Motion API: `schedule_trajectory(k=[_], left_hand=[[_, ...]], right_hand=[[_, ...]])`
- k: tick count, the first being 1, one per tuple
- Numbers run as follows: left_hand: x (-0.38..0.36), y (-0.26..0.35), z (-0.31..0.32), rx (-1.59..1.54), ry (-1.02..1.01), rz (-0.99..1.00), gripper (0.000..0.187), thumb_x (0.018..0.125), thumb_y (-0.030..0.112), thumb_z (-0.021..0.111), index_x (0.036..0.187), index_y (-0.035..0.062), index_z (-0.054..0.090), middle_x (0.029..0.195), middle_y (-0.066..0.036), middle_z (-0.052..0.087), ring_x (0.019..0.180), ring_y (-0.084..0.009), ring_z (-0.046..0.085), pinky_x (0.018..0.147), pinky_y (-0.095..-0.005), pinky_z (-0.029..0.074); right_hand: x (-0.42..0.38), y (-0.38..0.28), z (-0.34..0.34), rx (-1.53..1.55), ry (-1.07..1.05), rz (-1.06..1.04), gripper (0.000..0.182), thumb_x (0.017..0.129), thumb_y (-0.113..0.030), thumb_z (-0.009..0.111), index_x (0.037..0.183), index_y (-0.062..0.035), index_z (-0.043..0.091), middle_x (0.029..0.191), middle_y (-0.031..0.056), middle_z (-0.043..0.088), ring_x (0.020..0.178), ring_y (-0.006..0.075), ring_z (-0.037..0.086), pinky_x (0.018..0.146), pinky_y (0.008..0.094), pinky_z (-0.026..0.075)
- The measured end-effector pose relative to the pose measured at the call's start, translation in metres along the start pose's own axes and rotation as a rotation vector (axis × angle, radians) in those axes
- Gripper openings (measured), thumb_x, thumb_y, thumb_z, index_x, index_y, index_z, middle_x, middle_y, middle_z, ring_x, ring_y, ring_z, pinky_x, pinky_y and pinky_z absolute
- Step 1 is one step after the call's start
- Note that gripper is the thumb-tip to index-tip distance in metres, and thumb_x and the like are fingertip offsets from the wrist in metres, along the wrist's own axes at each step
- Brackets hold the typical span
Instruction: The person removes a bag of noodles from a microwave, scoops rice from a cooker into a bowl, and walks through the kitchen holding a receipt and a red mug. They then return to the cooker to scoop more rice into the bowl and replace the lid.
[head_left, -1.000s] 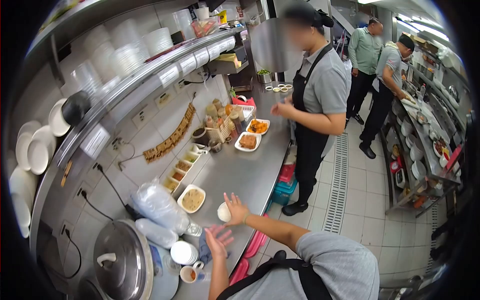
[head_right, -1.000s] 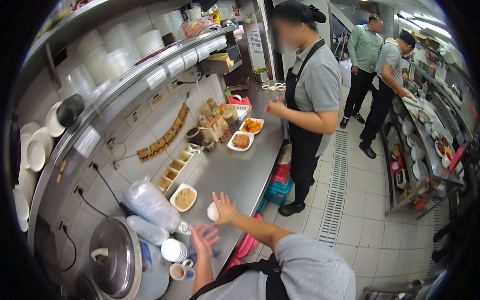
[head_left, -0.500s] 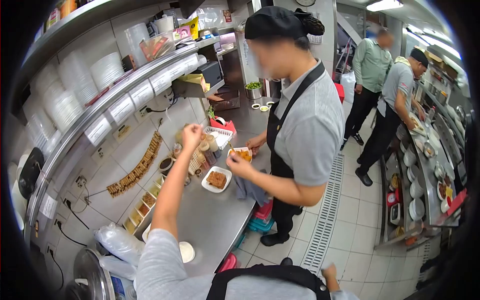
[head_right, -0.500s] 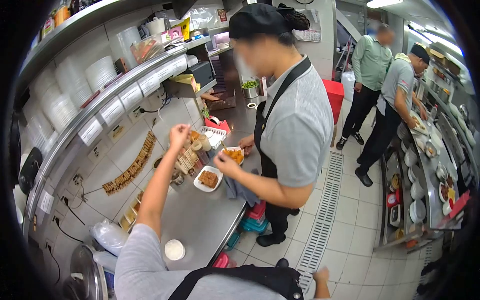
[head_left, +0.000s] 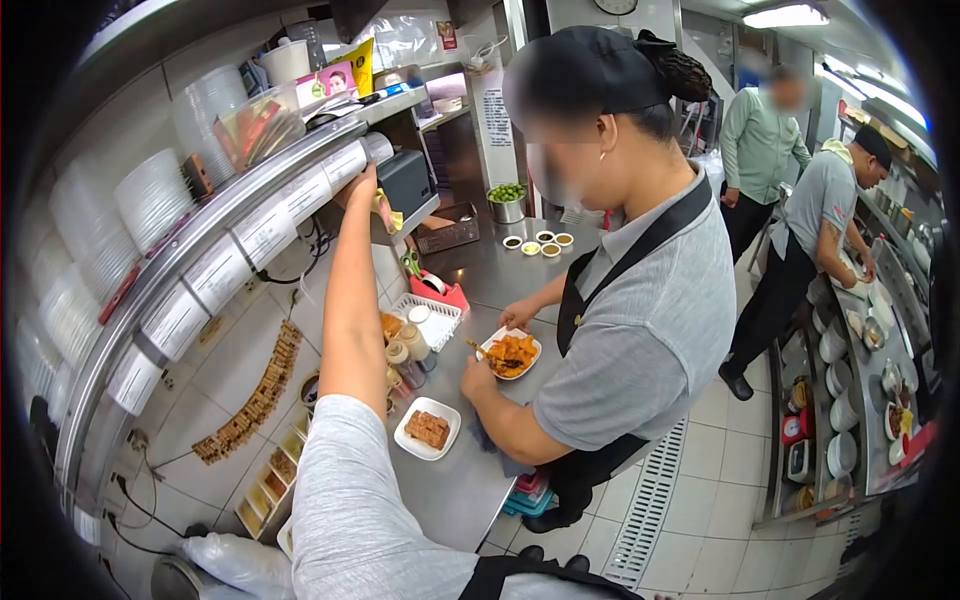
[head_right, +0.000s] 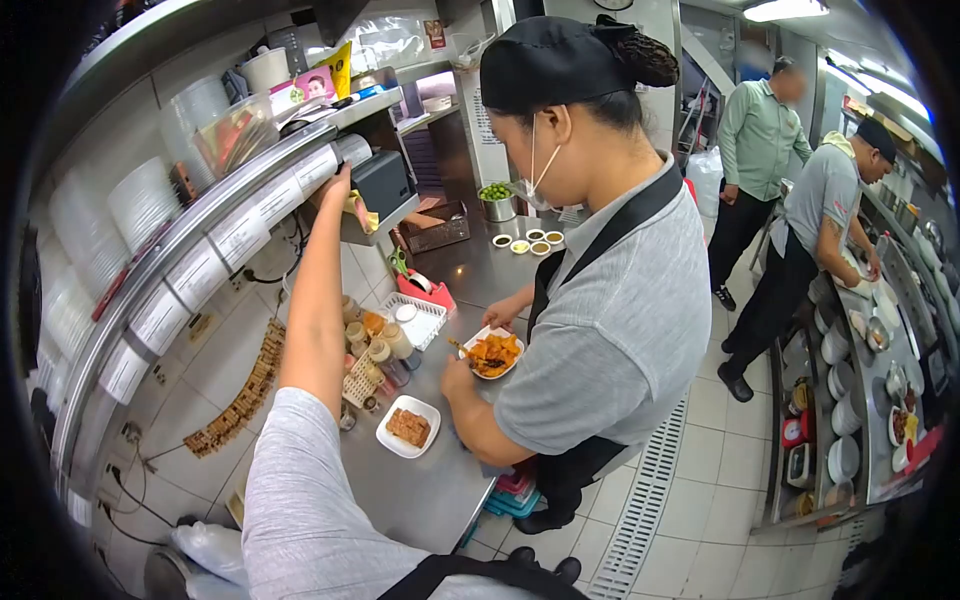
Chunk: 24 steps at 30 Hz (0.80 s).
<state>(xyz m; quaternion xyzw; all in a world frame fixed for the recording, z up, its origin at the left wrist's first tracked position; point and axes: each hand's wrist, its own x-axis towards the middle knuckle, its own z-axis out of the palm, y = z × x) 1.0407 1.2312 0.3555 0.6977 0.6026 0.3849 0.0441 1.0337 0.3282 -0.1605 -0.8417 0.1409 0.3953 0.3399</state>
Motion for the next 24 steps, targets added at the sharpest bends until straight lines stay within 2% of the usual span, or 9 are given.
schedule_trajectory(k=[1, 7, 9, 12, 14, 15, 16, 18, 24], left_hand=[[0.012, 0.009, 0.014, -0.029, 0.05, -0.122, 0.078, 0.081, 0.062, 0.046, 0.134, 0.0053, 0.04, 0.141, -0.014, 0.038, 0.13, -0.0277, 0.035, 0.106, -0.0422, 0.025], [0.039, 0.008, 0.024, -0.289, 0.057, -0.258, 0.068, 0.082, 0.053, 0.051, 0.13, 0.0052, 0.045, 0.134, -0.012, 0.044, 0.122, -0.0255, 0.042, 0.099, -0.0406, 0.032], [0.042, -0.005, 0.025, -0.546, 0.212, -0.308, 0.065, 0.083, 0.05, 0.052, 0.129, 0.0052, 0.046, 0.132, -0.011, 0.047, 0.119, -0.0248, 0.044, 0.097, -0.0401, 0.035], [0.031, -0.033, 0.023, -1.124, 0.478, -0.356, 0.06, 0.083, 0.046, 0.055, 0.127, 0.0051, 0.048, 0.129, -0.01, 0.05, 0.115, -0.0237, 0.048, 0.093, -0.0393, 0.038], [0.002, -0.053, 0.022, -1.469, 0.509, -0.361, 0.057, 0.084, 0.043, 0.056, 0.126, 0.0051, 0.05, 0.127, -0.01, 0.052, 0.112, -0.0229, 0.05, 0.091, -0.0388, 0.041], [-0.019, -0.064, 0.021, -1.595, 0.489, -0.338, 0.055, 0.084, 0.042, 0.057, 0.125, 0.0051, 0.05, 0.126, -0.009, 0.053, 0.111, -0.0226, 0.051, 0.09, -0.0386, 0.042], [-0.076, -0.042, -0.012, -1.622, 0.464, -0.375, 0.027, 0.083, 0.024, 0.062, 0.104, 0.0067, 0.058, 0.102, -0.003, 0.06, 0.086, -0.0146, 0.055, 0.07, -0.031, 0.045], [-0.117, -0.058, -0.003, -1.804, 0.439, -0.203, 0.016, 0.084, 0.023, 0.062, 0.084, 0.0108, 0.053, 0.088, 0.0, 0.057, 0.079, -0.0099, 0.051, 0.067, -0.0312, 0.042], [-0.3, -0.022, -0.058, -1.656, 0.4, 0.255, 0.009, 0.084, 0.002, 0.057, 0.093, 0.0003, 0.059, 0.099, -0.004, 0.06, 0.091, -0.0103, 0.054, 0.083, -0.0254, 0.041]], right_hand=[[-0.005, -0.014, 0.008, 0.016, -0.02, -0.013, 0.059, 0.076, -0.034, 0.07, 0.118, 0.0017, 0.052, 0.111, 0.0232, 0.058, 0.1, 0.027, 0.057, 0.087, 0.0409, 0.045], [0.007, -0.039, 0.04, 0.073, -0.082, -0.038, 0.067, 0.078, -0.036, 0.071, 0.125, 0.0042, 0.047, 0.113, 0.0255, 0.057, 0.103, 0.0239, 0.055, 0.09, 0.0411, 0.043], [0.061, -0.007, 0.063, 0.178, 0.042, -0.223, 0.043, 0.077, -0.025, 0.067, 0.11, 0.0017, 0.056, 0.094, 0.0185, 0.064, 0.076, 0.0264, 0.064, 0.067, 0.0349, 0.053], [0.07, -0.026, 0.063, 0.244, -0.058, -0.237, 0.049, 0.079, -0.024, 0.068, 0.115, 0.0035, 0.051, 0.09, 0.0177, 0.064, 0.078, 0.022, 0.063, 0.067, 0.0322, 0.052], [-0.026, -0.121, 0.047, 0.034, -0.093, -0.246, 0.052, 0.079, -0.026, 0.067, 0.118, 0.0044, 0.049, 0.094, 0.0173, 0.064, 0.078, 0.0241, 0.065, 0.067, 0.0305, 0.052], [-0.006, -0.118, 0.048, -0.084, -0.156, -0.307, 0.048, 0.082, -0.022, 0.065, 0.117, 0.0056, 0.049, 0.091, 0.0169, 0.063, 0.071, 0.018, 0.063, 0.063, 0.0288, 0.05], [0.014, -0.115, 0.049, -0.047, -0.283, -0.38, 0.053, 0.082, -0.025, 0.066, 0.12, 0.0058, 0.047, 0.092, 0.016, 0.064, 0.073, 0.0182, 0.062, 0.065, 0.0287, 0.05], [-0.025, -0.174, 0.037, -0.248, -0.463, -0.386, 0.057, 0.081, -0.029, 0.067, 0.122, 0.0048, 0.047, 0.094, 0.015, 0.064, 0.083, 0.0176, 0.061, 0.071, 0.0291, 0.049], [-0.06, -0.291, -0.003, -0.601, -0.89, -0.76, 0.05, 0.085, -0.031, 0.063, 0.122, -0.0001, 0.05, 0.101, 0.0149, 0.063, 0.093, 0.0198, 0.06, 0.08, 0.0295, 0.047]])
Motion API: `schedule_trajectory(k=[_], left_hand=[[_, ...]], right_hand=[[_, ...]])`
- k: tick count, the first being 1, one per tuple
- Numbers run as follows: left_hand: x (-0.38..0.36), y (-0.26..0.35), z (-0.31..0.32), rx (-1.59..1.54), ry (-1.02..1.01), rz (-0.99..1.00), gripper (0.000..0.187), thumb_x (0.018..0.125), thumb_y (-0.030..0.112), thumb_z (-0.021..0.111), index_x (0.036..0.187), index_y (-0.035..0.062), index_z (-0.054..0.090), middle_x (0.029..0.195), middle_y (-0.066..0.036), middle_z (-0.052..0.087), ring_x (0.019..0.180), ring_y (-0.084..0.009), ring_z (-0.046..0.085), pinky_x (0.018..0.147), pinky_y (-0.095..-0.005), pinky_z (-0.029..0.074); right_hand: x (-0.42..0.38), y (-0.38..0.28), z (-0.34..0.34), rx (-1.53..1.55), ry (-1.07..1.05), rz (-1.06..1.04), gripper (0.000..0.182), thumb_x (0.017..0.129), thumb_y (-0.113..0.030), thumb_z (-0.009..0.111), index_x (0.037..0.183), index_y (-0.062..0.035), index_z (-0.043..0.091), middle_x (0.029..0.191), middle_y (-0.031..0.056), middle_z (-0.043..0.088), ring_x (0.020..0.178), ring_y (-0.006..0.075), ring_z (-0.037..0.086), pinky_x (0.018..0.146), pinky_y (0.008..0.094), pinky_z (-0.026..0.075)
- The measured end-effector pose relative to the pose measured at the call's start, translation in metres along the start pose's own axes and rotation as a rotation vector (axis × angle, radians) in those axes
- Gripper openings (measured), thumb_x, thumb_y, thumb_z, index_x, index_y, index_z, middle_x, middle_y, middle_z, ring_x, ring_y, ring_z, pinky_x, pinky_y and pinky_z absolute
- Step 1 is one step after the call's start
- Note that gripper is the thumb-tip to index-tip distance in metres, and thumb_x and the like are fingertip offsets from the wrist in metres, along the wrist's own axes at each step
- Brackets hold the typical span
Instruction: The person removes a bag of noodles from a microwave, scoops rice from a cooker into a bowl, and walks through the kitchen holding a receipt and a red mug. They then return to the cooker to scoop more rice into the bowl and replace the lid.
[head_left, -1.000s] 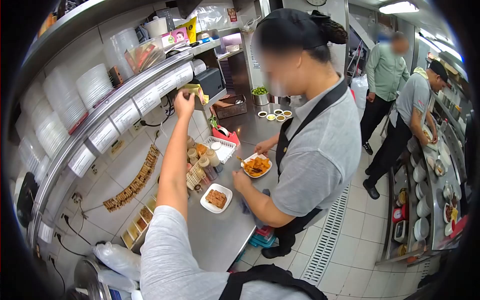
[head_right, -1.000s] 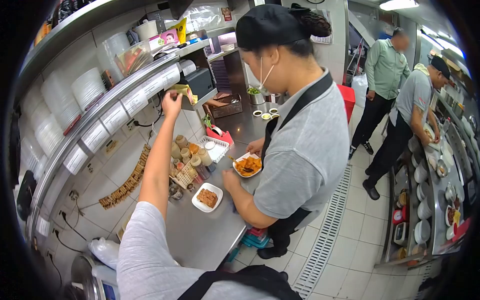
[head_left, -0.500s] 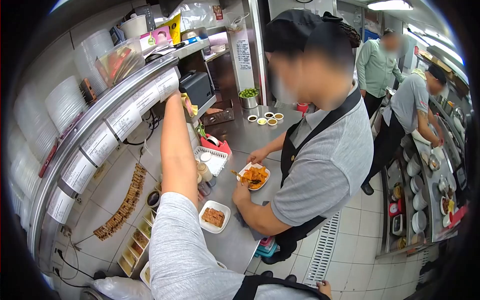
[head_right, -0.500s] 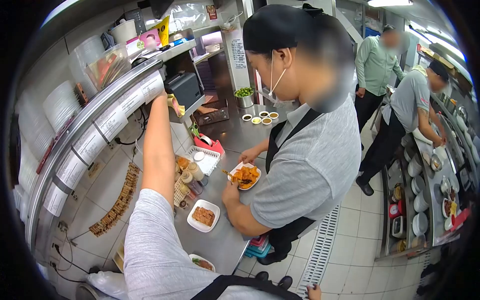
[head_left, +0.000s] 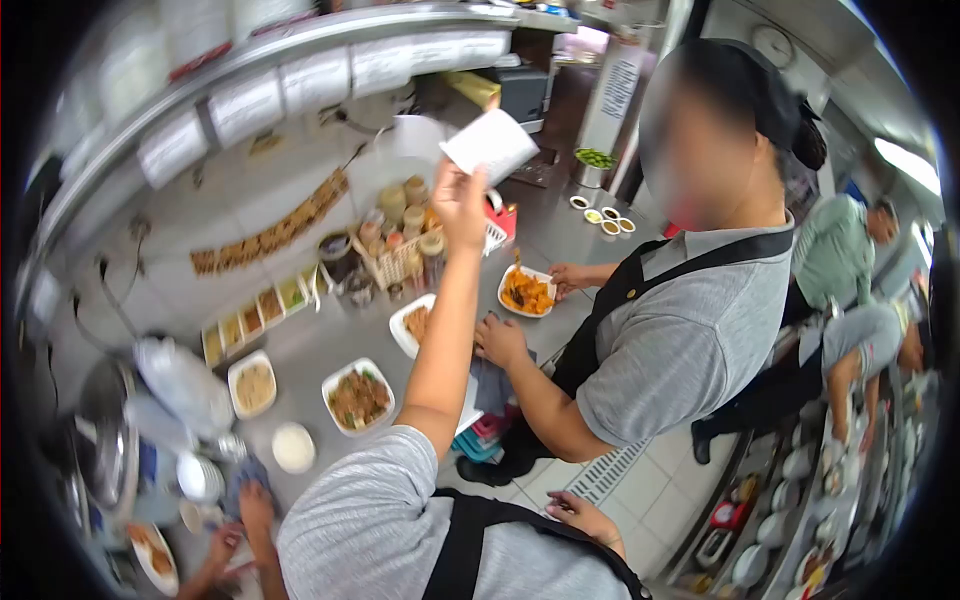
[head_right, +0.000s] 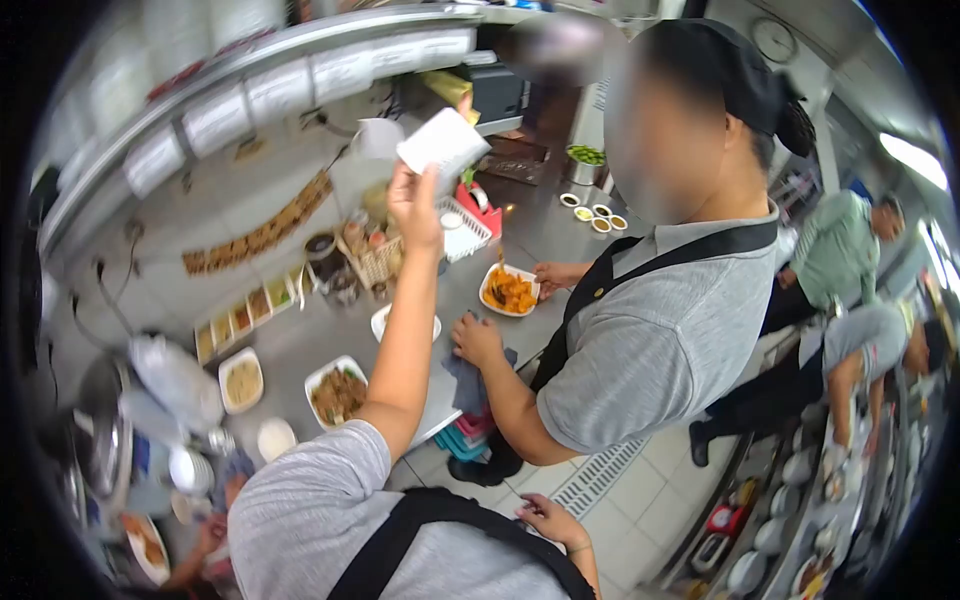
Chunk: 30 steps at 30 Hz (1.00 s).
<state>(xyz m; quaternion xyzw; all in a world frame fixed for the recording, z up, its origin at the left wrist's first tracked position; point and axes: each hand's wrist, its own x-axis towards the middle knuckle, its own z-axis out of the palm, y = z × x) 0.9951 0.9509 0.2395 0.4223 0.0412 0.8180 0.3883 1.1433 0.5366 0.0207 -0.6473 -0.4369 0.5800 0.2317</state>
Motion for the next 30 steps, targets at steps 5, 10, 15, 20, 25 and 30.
schedule_trajectory(k=[5, 10, 15, 20, 25, 30], left_hand=[[-0.134, 0.108, 0.039, 0.346, -0.155, 0.168, 0.011, 0.073, 0.006, 0.068, 0.081, 0.0027, 0.062, 0.105, -0.015, 0.061, 0.101, -0.0251, 0.057, 0.088, -0.0355, 0.041], [-0.25, 0.181, 0.079, 0.494, -0.583, 0.294, 0.012, 0.062, 0.01, 0.074, 0.066, 0.0052, 0.065, 0.107, -0.012, 0.062, 0.091, -0.0276, 0.06, 0.078, -0.0388, 0.045], [-0.3, 0.2, 0.09, 0.575, -0.81, 0.271, 0.024, 0.065, 0.011, 0.075, 0.087, 0.0058, 0.066, 0.114, -0.011, 0.059, 0.113, -0.0279, 0.054, 0.086, -0.0374, 0.047], [-0.275, 0.206, 0.044, 0.839, -0.777, 0.179, 0.019, 0.067, 0.017, 0.076, 0.078, 0.0056, 0.065, 0.097, -0.008, 0.064, 0.085, -0.0253, 0.061, 0.076, -0.035, 0.049], [-0.181, 0.216, -0.009, 1.064, -0.428, 0.21, 0.005, 0.075, 0.006, 0.068, 0.08, 0.0041, 0.067, 0.089, -0.008, 0.066, 0.083, -0.0181, 0.061, 0.073, -0.029, 0.046], [-0.077, 0.196, -0.032, 0.953, -0.145, 0.214, 0.008, 0.084, 0.008, 0.061, 0.084, 0.0005, 0.064, 0.08, -0.003, 0.062, 0.068, -0.0065, 0.053, 0.06, -0.0194, 0.041]], right_hand=[[-0.088, -0.126, -0.077, -0.158, -0.045, -0.827, 0.049, 0.082, -0.031, 0.065, 0.117, 0.0005, 0.053, 0.106, 0.0144, 0.06, 0.091, 0.023, 0.058, 0.08, 0.0327, 0.044], [-0.111, -0.166, -0.105, -0.004, 0.571, -1.344, 0.098, 0.065, -0.058, 0.071, 0.129, 0.0072, 0.036, 0.128, 0.0202, 0.039, 0.113, 0.0284, 0.046, 0.091, 0.0382, 0.038], [-0.118, -0.125, -0.129, 0.049, 0.22, -1.153, 0.046, 0.069, -0.026, 0.074, 0.094, 0.009, 0.058, 0.089, 0.0159, 0.06, 0.088, 0.0249, 0.054, 0.089, 0.0418, 0.039], [-0.131, -0.095, -0.186, 0.124, 0.071, -1.379, 0.028, 0.074, -0.015, 0.065, 0.087, 0.0084, 0.055, 0.082, 0.0163, 0.056, 0.077, 0.0241, 0.052, 0.071, 0.0336, 0.041], [-0.171, 0.01, -0.282, 0.55, 0.6, -1.294, 0.054, 0.078, -0.022, 0.069, 0.12, 0.0028, 0.046, 0.107, 0.0216, 0.058, 0.094, 0.0279, 0.06, 0.088, 0.0389, 0.048], [-0.208, 0.019, -0.28, 0.727, 1.116, -1.298, 0.041, 0.092, -0.019, 0.052, 0.123, 0.006, 0.044, 0.121, 0.0179, 0.053, 0.107, 0.0235, 0.054, 0.095, 0.0343, 0.041]])
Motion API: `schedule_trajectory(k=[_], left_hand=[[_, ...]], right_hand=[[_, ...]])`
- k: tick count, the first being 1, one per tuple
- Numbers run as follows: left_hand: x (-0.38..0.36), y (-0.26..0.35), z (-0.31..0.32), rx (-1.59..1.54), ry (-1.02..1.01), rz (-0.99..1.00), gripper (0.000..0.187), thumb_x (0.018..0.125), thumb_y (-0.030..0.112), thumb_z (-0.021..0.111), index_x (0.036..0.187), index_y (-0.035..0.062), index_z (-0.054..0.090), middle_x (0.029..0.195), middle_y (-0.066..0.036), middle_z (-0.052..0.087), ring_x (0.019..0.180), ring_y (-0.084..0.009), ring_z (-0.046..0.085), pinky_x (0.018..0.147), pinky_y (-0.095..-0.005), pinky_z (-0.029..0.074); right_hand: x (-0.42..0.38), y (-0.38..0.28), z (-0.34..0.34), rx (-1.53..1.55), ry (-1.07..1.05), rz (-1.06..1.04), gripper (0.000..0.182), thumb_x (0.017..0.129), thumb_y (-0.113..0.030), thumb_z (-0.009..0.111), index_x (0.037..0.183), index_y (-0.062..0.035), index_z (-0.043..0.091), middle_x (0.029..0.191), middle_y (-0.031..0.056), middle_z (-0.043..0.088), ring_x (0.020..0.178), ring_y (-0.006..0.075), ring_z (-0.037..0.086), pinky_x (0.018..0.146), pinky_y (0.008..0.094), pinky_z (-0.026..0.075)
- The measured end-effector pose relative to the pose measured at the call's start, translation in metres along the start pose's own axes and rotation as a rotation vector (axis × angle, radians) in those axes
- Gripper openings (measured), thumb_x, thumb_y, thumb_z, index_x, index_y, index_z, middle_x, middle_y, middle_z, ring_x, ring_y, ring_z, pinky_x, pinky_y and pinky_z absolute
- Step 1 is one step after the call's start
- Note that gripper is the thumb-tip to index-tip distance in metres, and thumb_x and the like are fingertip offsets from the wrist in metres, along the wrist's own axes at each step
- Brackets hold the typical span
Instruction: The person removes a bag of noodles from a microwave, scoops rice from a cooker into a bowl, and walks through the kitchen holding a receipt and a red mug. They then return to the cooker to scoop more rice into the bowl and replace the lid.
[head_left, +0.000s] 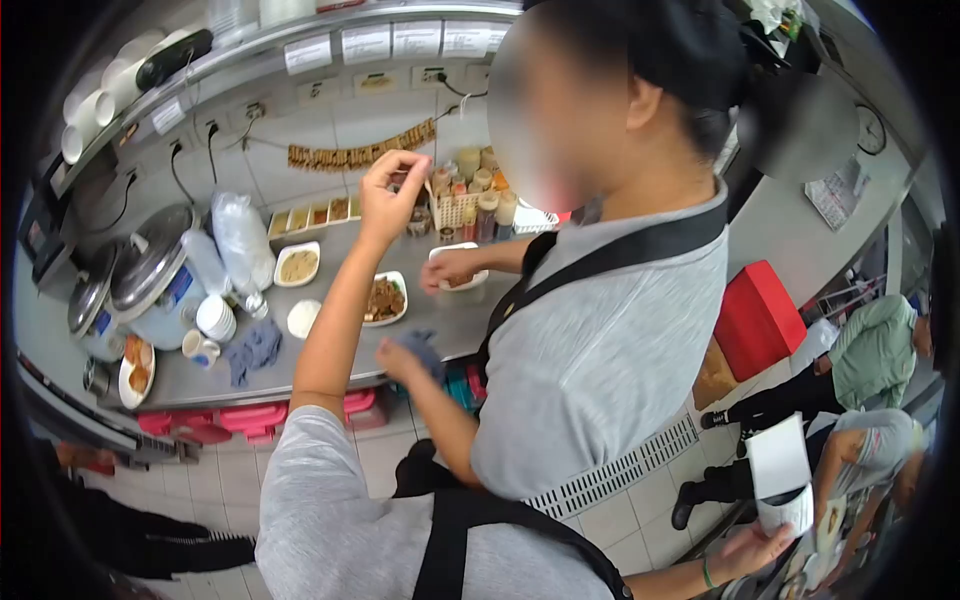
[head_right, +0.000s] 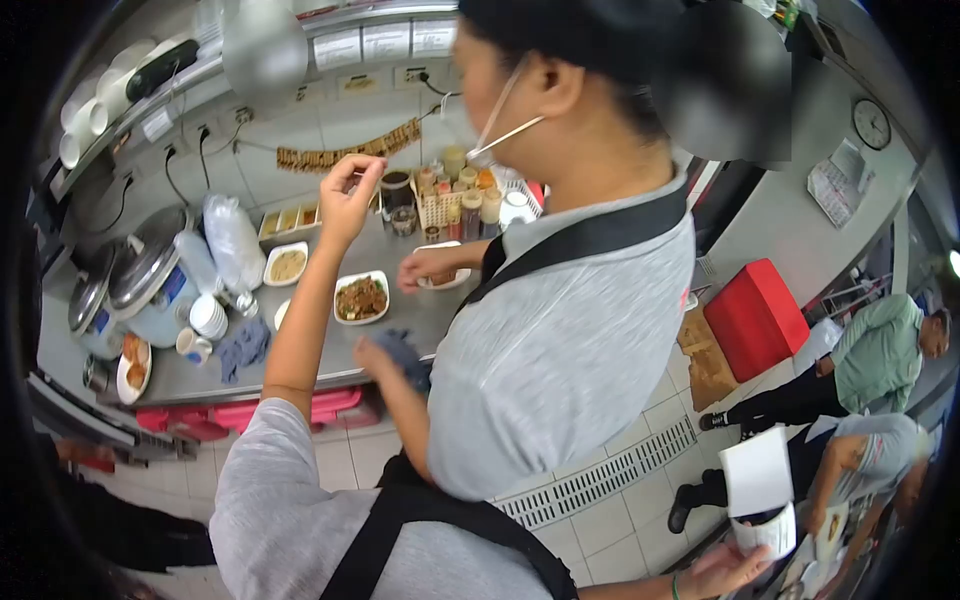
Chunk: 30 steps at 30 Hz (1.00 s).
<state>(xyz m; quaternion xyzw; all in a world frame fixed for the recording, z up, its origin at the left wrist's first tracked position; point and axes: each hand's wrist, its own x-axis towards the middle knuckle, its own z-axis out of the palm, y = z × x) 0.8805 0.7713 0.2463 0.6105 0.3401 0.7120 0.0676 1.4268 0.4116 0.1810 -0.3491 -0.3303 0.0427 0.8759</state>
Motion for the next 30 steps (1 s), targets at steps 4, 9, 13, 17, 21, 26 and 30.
schedule_trajectory(k=[4, 9, 13, 17, 21, 26, 30], left_hand=[[0.028, -0.002, 0.006, -0.17, 0.245, 0.097, 0.01, 0.086, 0.007, 0.059, 0.087, -0.0032, 0.061, 0.08, -0.005, 0.061, 0.069, -0.0078, 0.055, 0.065, -0.0218, 0.047], [-0.015, 0.046, -0.01, -0.425, 0.286, 0.471, 0.005, 0.086, 0.001, 0.051, 0.085, -0.0006, 0.055, 0.075, -0.008, 0.056, 0.067, -0.0168, 0.056, 0.062, -0.0269, 0.049], [-0.054, 0.077, -0.031, -0.391, -0.125, 0.758, 0.028, 0.086, 0.034, 0.059, 0.098, 0.0085, 0.06, 0.1, -0.012, 0.059, 0.09, -0.0267, 0.058, 0.068, -0.037, 0.049], [-0.08, 0.104, -0.039, -0.398, -0.39, 0.751, 0.042, 0.085, 0.049, 0.053, 0.111, 0.0173, 0.063, 0.122, -0.011, 0.055, 0.114, -0.0331, 0.048, 0.096, -0.052, 0.032], [-0.073, 0.101, -0.06, -0.388, -0.641, 0.641, 0.051, 0.081, 0.051, 0.057, 0.115, 0.0139, 0.063, 0.128, -0.014, 0.052, 0.122, -0.0367, 0.042, 0.104, -0.0535, 0.02], [-0.064, 0.106, -0.087, -0.057, -0.57, 0.553, 0.046, 0.073, 0.039, 0.069, 0.11, 0.013, 0.066, 0.125, -0.012, 0.054, 0.121, -0.0331, 0.045, 0.098, -0.0459, 0.034], [-0.063, 0.109, -0.094, 0.102, -0.507, 0.484, 0.043, 0.068, 0.028, 0.074, 0.108, 0.0143, 0.067, 0.123, -0.01, 0.056, 0.116, -0.0303, 0.05, 0.089, -0.0406, 0.043]], right_hand=[[-0.03, 0.001, 0.027, 0.072, 0.304, -0.137, 0.04, 0.093, -0.023, 0.05, 0.119, 0.0077, 0.048, 0.118, 0.0156, 0.056, 0.107, 0.0221, 0.055, 0.094, 0.0325, 0.041], [-0.067, 0.023, 0.091, 0.052, 0.447, -0.199, 0.04, 0.092, -0.022, 0.052, 0.119, 0.0071, 0.048, 0.122, 0.016, 0.053, 0.11, 0.0245, 0.051, 0.096, 0.0346, 0.038], [-0.071, 0.048, 0.115, 0.108, 0.328, -0.178, 0.033, 0.09, -0.015, 0.055, 0.117, 0.0031, 0.052, 0.12, 0.0148, 0.055, 0.107, 0.0234, 0.054, 0.092, 0.0332, 0.042], [-0.069, 0.063, 0.143, 0.079, 0.288, -0.179, 0.035, 0.088, -0.013, 0.058, 0.118, 0.0042, 0.05, 0.121, 0.0168, 0.054, 0.108, 0.025, 0.053, 0.094, 0.033, 0.041], [-0.063, 0.073, 0.161, 0.018, 0.232, -0.211, 0.036, 0.088, -0.013, 0.059, 0.116, 0.0073, 0.05, 0.12, 0.0181, 0.054, 0.109, 0.0251, 0.053, 0.096, 0.0342, 0.041], [-0.05, 0.084, 0.162, -0.016, 0.156, -0.202, 0.034, 0.088, -0.012, 0.059, 0.113, 0.0096, 0.052, 0.118, 0.0199, 0.055, 0.107, 0.0267, 0.055, 0.095, 0.0358, 0.043], [-0.041, 0.087, 0.163, -0.068, 0.176, -0.276, 0.033, 0.088, -0.011, 0.059, 0.111, 0.0105, 0.053, 0.119, 0.021, 0.054, 0.108, 0.0276, 0.054, 0.096, 0.0366, 0.042]])
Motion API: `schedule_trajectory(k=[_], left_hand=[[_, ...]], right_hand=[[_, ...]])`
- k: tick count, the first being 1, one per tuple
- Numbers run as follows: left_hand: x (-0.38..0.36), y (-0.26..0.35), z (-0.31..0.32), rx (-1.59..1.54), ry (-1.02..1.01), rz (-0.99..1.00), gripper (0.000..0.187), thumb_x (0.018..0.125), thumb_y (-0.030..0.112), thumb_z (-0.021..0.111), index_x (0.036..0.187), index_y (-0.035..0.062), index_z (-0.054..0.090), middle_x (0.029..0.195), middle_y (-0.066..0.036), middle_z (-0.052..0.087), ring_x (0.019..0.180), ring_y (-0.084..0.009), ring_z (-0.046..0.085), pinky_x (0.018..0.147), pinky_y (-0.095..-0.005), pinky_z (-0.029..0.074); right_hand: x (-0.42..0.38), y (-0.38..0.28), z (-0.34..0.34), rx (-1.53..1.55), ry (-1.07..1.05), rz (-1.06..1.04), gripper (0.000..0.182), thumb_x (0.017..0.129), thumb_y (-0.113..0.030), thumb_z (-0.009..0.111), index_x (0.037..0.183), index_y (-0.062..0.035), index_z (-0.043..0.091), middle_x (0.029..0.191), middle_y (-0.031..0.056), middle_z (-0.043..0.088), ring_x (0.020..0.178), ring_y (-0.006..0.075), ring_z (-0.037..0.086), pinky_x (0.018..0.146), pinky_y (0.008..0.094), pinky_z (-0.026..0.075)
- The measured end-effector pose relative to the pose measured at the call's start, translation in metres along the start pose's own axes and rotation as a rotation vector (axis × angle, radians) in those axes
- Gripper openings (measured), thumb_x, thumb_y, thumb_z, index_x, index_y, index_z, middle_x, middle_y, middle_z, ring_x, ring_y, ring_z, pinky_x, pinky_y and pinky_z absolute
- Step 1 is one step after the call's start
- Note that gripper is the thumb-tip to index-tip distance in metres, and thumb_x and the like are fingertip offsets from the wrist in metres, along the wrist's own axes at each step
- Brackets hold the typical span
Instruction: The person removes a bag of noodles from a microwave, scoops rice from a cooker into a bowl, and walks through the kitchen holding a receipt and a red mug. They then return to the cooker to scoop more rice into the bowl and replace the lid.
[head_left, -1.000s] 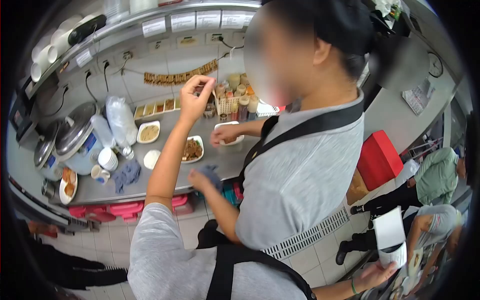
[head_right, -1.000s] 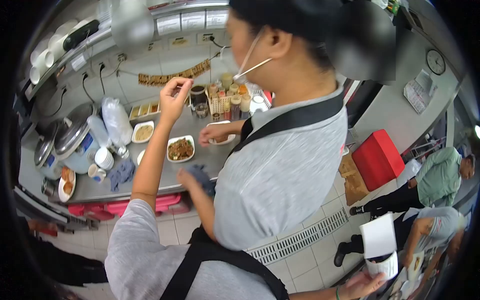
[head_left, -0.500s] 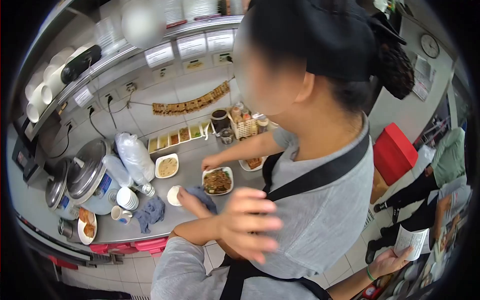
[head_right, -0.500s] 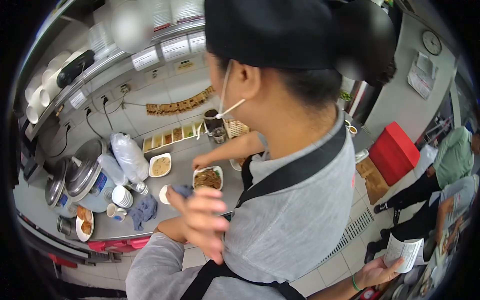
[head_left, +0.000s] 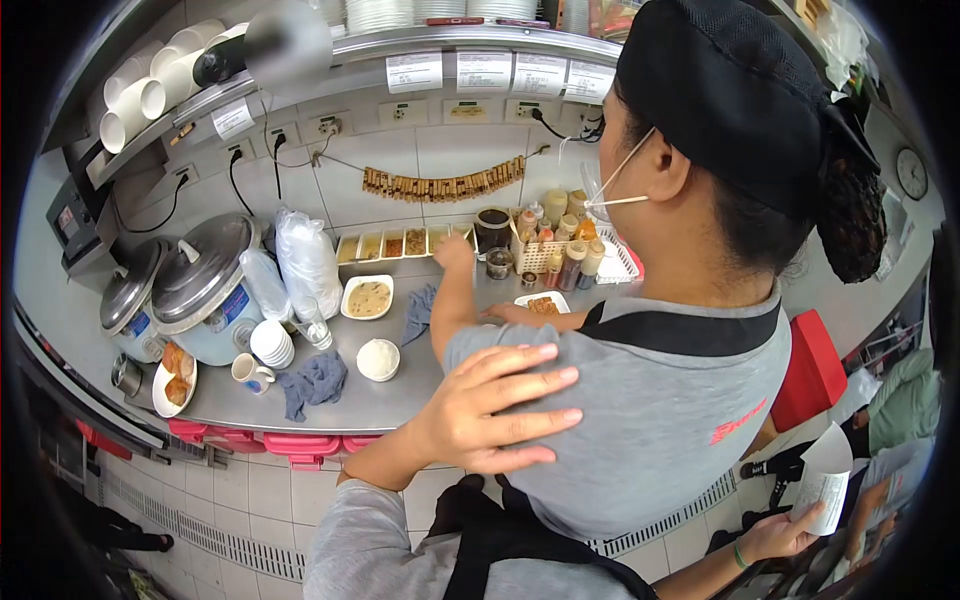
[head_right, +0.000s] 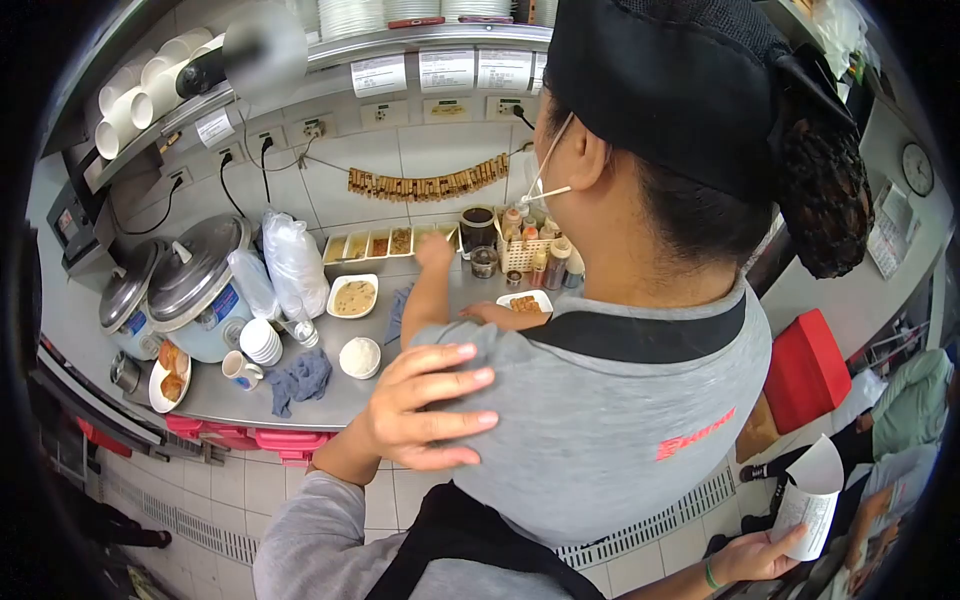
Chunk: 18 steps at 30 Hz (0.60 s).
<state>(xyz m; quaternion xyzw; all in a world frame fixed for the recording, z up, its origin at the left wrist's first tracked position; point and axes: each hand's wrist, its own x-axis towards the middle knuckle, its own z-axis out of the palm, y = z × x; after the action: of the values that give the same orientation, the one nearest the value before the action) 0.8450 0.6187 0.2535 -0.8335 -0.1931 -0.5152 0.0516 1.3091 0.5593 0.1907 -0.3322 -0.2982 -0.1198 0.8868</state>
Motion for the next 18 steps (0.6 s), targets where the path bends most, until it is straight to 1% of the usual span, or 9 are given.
schedule_trajectory(k=[2, 5, 9, 11, 13, 15, 18], left_hand=[[-0.002, -0.001, 0.0, 0.086, 0.026, -0.024, 0.041, 0.067, 0.027, 0.074, 0.106, 0.0152, 0.067, 0.122, -0.009, 0.056, 0.113, -0.0302, 0.052, 0.087, -0.0396, 0.044], [-0.004, 0.002, 0.0, 0.081, 0.068, -0.037, 0.039, 0.069, 0.027, 0.073, 0.105, 0.0147, 0.067, 0.122, -0.009, 0.057, 0.113, -0.0299, 0.052, 0.087, -0.0398, 0.044], [-0.002, 0.005, -0.001, 0.044, 0.06, -0.009, 0.037, 0.071, 0.027, 0.072, 0.105, 0.0144, 0.067, 0.122, -0.009, 0.056, 0.113, -0.0297, 0.052, 0.088, -0.0401, 0.044], [0.002, 0.003, 0.003, 0.01, -0.002, 0.063, 0.036, 0.073, 0.027, 0.07, 0.106, 0.0144, 0.066, 0.122, -0.009, 0.056, 0.113, -0.029, 0.052, 0.089, -0.0407, 0.044], [0.004, 0.0, 0.007, -0.009, -0.038, 0.074, 0.037, 0.074, 0.026, 0.069, 0.109, 0.0143, 0.065, 0.123, -0.009, 0.056, 0.114, -0.0277, 0.052, 0.091, -0.041, 0.042], [0.006, -0.004, 0.01, 0.026, -0.09, 0.139, 0.036, 0.075, 0.025, 0.068, 0.11, 0.0139, 0.064, 0.123, -0.009, 0.055, 0.115, -0.0265, 0.051, 0.093, -0.0408, 0.041], [0.007, -0.014, 0.012, -0.012, -0.123, 0.183, 0.033, 0.077, 0.023, 0.066, 0.109, 0.0127, 0.064, 0.124, -0.008, 0.055, 0.117, -0.026, 0.049, 0.095, -0.0409, 0.04]], right_hand=[[0.005, 0.002, -0.005, -0.036, -0.01, -0.027, 0.036, 0.088, -0.012, 0.058, 0.117, 0.0083, 0.051, 0.121, 0.0192, 0.054, 0.109, 0.0277, 0.053, 0.097, 0.0374, 0.04], [0.011, 0.0, -0.006, -0.082, 0.052, -0.058, 0.036, 0.087, -0.011, 0.059, 0.117, 0.0084, 0.051, 0.12, 0.019, 0.055, 0.108, 0.0278, 0.054, 0.097, 0.0373, 0.041], [0.012, -0.007, -0.003, -0.102, 0.083, -0.082, 0.036, 0.087, -0.011, 0.06, 0.116, 0.0086, 0.052, 0.119, 0.0188, 0.055, 0.107, 0.0281, 0.055, 0.096, 0.0373, 0.042], [0.011, -0.01, -0.002, -0.08, 0.091, -0.081, 0.031, 0.088, -0.011, 0.058, 0.111, 0.0101, 0.055, 0.119, 0.021, 0.055, 0.107, 0.0278, 0.055, 0.099, 0.0377, 0.04], [0.008, -0.012, -0.002, -0.103, 0.091, -0.092, 0.031, 0.088, -0.011, 0.058, 0.111, 0.01, 0.054, 0.119, 0.0209, 0.055, 0.107, 0.0275, 0.055, 0.099, 0.0377, 0.04], [0.006, -0.014, -0.002, -0.126, 0.095, -0.103, 0.031, 0.089, -0.011, 0.058, 0.111, 0.01, 0.054, 0.119, 0.0208, 0.055, 0.107, 0.0272, 0.055, 0.099, 0.0377, 0.04], [0.001, -0.018, -0.003, -0.131, 0.101, -0.099, 0.031, 0.089, -0.011, 0.057, 0.111, 0.0105, 0.054, 0.118, 0.021, 0.055, 0.107, 0.0269, 0.055, 0.098, 0.0375, 0.04]])
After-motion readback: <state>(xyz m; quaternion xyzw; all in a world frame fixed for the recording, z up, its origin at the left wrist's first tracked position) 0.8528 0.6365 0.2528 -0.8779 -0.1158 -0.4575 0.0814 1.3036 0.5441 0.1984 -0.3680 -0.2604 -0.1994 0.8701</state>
